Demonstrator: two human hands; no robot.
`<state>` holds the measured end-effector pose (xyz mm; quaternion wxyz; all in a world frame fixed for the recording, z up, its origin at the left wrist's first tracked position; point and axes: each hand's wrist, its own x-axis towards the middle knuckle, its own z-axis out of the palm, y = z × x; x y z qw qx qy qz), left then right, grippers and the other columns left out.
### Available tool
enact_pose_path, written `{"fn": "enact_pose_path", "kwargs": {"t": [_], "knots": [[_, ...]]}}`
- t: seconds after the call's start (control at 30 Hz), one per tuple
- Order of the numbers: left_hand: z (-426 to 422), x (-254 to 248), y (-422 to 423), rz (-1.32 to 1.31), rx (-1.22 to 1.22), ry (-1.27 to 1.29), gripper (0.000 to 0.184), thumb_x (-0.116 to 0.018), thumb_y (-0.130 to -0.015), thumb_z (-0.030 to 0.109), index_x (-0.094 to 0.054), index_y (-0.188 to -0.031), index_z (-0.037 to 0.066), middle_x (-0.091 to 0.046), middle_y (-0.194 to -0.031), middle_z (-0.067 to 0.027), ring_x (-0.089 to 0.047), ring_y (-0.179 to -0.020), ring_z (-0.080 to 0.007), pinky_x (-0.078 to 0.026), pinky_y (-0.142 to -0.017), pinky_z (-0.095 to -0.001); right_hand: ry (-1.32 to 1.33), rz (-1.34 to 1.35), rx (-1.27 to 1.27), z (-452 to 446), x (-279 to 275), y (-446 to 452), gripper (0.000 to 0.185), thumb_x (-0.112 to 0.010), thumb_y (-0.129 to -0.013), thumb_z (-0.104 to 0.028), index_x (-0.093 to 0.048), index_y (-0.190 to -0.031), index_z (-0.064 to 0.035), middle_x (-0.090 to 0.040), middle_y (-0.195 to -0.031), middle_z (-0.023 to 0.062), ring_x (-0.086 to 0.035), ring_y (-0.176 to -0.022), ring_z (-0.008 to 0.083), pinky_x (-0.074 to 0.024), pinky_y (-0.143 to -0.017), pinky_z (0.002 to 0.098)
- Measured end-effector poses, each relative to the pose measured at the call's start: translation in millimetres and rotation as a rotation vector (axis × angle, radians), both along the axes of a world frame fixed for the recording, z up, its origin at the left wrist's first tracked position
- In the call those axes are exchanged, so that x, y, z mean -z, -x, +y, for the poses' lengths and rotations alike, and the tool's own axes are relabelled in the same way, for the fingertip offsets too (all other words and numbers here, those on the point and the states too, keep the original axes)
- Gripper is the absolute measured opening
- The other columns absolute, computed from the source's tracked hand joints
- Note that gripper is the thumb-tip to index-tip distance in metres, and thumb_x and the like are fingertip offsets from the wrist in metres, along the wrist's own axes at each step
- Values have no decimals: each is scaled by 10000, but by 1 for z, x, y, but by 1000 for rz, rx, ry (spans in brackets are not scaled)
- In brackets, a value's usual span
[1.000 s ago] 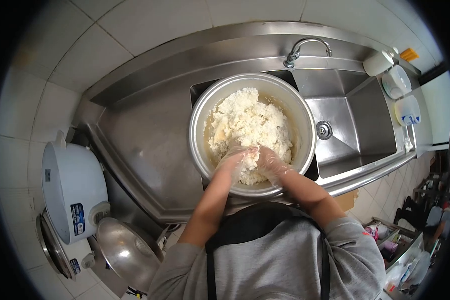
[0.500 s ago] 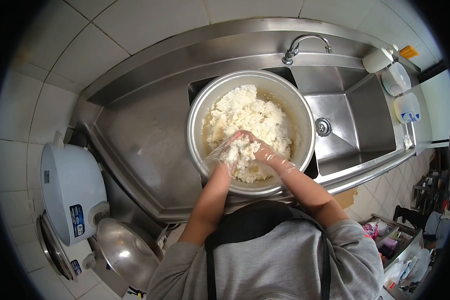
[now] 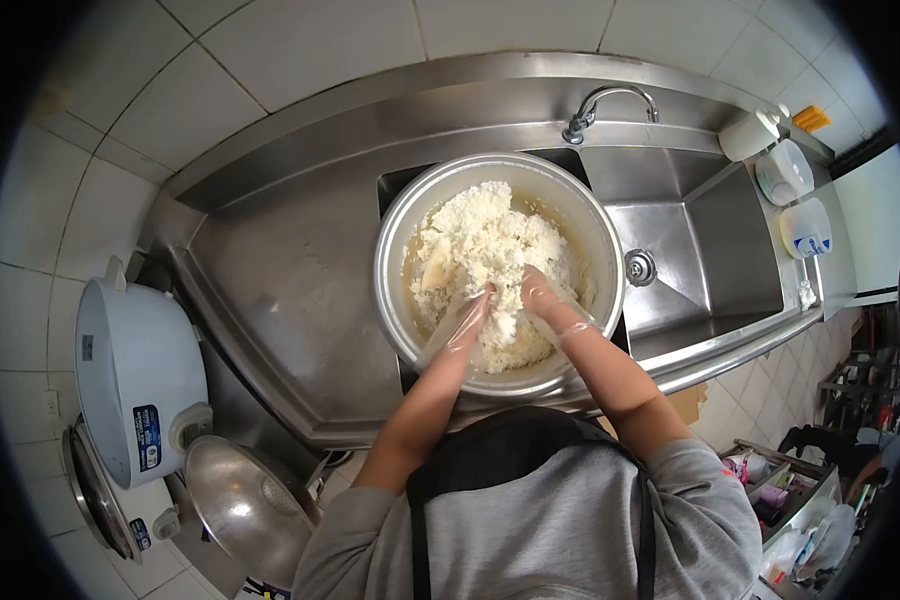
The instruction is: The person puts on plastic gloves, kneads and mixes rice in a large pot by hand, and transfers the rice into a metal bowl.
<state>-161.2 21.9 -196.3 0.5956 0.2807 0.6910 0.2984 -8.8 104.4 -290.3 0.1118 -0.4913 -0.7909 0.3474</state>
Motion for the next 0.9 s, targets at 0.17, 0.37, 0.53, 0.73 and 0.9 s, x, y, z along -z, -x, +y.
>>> {"fn": "enact_pose_path", "kwargs": {"t": [0.17, 0.37, 0.53, 0.73, 0.9], "knots": [[-3, 5, 3, 43, 166, -136, 518, -394, -930, 286, -311, -1335, -26, -338, -1371, -153, -329, -1261, -222, -239, -1058, -320, 194, -275, 121, -22, -145, 4, 421, -706, -696, -271, -597, -989, 10, -605, -980, 224, -577, -945, 345, -454, -839, 367], [7, -37, 6, 317, -103, 119, 636, -358, -896, 503, -287, -1387, 106, -334, -1392, -162, -303, -1289, -291, -240, -1050, -402, 238, -219, 20, 0, -152, -19, 885, -804, -584, -394, -425, -1250, 49, -531, -1164, 241, -525, -1090, 306, -420, -917, 367], [21, -38, 35, 213, -217, 7, 702, -454, -855, 509, -306, -1365, 49, -367, -1364, -171, -353, -1252, -286, -279, -1023, -376, 573, 481, 344, 10, -124, -41, 887, -834, -583, -303, -386, -1225, 114, -485, -1213, 241, -499, -1113, 276, -442, -885, 312], [28, -20, 26, -13, -229, 17, 756, -533, -815, 521, -330, -1349, 26, -389, -1347, -175, -386, -1225, -280, -306, -1001, -358, 566, 351, 504, 19, -85, -12, 950, -810, -641, -271, -245, -1316, 89, -455, -1232, 247, -477, -1129, 280, -413, -909, 313], [27, -26, 17, -283, -286, 174, 708, -576, -818, 445, -298, -1376, 108, -278, -1417, -125, -403, -1197, -288, -364, -959, -359, 532, 215, 316, 10, -63, 3, 1019, -839, -578, -323, -258, -1325, 56, -470, -1217, 239, -472, -1133, 293, -379, -954, 338]]}}
